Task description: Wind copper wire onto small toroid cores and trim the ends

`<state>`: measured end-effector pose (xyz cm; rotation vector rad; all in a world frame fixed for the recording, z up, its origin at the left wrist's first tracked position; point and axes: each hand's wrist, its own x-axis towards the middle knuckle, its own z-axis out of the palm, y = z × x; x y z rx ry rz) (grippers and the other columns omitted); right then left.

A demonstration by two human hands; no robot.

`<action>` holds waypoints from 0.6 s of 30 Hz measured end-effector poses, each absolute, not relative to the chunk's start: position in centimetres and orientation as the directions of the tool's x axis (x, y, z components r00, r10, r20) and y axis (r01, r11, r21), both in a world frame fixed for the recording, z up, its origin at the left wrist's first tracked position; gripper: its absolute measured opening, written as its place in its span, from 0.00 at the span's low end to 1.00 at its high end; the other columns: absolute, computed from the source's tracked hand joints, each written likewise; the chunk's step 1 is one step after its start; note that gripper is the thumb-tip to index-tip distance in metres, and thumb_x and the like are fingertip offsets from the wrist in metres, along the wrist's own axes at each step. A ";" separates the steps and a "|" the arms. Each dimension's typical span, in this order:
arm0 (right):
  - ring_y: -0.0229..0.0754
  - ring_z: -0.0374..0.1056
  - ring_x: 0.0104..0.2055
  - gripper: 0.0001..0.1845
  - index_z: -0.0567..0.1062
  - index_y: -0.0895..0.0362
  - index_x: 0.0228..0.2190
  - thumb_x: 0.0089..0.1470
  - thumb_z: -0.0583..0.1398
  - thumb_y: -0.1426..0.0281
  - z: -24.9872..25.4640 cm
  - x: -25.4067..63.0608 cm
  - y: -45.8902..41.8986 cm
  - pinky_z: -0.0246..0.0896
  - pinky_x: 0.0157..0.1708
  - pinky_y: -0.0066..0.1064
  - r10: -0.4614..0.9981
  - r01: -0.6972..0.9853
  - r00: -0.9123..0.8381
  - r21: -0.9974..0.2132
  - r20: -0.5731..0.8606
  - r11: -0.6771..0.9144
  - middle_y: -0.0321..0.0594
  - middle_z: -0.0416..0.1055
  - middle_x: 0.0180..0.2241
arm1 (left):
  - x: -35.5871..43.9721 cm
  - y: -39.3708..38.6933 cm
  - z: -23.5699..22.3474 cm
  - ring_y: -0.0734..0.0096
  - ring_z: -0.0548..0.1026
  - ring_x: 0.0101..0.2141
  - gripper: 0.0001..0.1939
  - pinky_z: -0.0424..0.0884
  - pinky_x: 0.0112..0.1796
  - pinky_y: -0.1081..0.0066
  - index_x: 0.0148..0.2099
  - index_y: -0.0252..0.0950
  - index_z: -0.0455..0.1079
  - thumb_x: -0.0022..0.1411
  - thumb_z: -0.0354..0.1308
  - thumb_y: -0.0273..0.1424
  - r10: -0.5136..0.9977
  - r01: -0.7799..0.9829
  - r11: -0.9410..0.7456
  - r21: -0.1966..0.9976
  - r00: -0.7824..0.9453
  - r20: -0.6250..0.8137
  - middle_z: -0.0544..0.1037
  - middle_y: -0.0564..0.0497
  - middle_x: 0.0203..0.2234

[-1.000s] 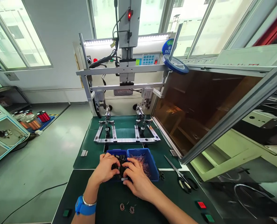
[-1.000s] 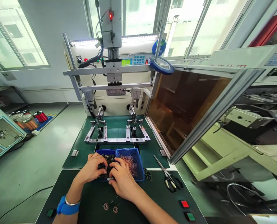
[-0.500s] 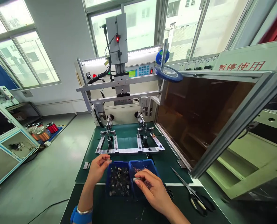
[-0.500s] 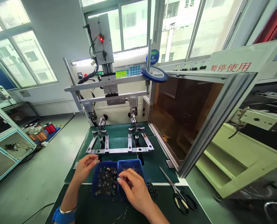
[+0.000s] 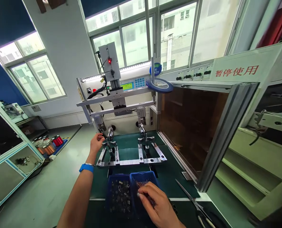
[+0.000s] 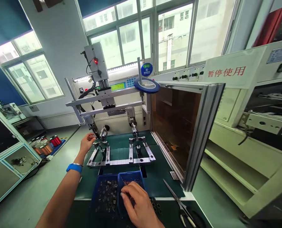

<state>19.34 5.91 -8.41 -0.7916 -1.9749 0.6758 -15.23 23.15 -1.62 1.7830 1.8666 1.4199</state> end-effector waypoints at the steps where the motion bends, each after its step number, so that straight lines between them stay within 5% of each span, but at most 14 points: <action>1: 0.42 0.69 0.32 0.07 0.72 0.51 0.35 0.61 0.53 0.67 -8.4 19.3 5.9 0.68 0.30 0.36 0.750 0.268 -0.418 -0.720 0.512 0.641 0.40 0.72 0.30 | -15.3 23.2 -1.7 0.63 0.76 0.38 0.14 0.70 0.43 0.64 0.50 0.31 0.69 0.61 0.59 0.24 0.848 0.672 -0.193 0.715 -0.253 0.466 0.77 0.48 0.34; 13: 0.41 0.66 0.32 0.16 0.75 0.54 0.36 0.61 0.54 0.56 -8.0 19.8 6.8 0.64 0.33 0.34 0.898 0.281 -0.330 -0.878 0.290 0.387 0.39 0.70 0.30 | -15.0 24.4 -5.0 0.65 0.74 0.34 0.14 0.70 0.40 0.64 0.48 0.33 0.70 0.60 0.62 0.19 0.905 0.770 -0.071 0.634 -0.218 0.366 0.73 0.54 0.30; 18: 0.42 0.70 0.37 0.17 0.76 0.54 0.39 0.60 0.55 0.56 -4.6 21.0 10.3 0.65 0.39 0.35 0.881 0.371 -0.312 -0.809 0.355 0.457 0.40 0.73 0.34 | -14.8 24.5 -5.9 0.65 0.73 0.34 0.06 0.70 0.41 0.63 0.41 0.32 0.70 0.61 0.62 0.21 0.891 0.799 -0.062 0.598 -0.226 0.395 0.73 0.53 0.30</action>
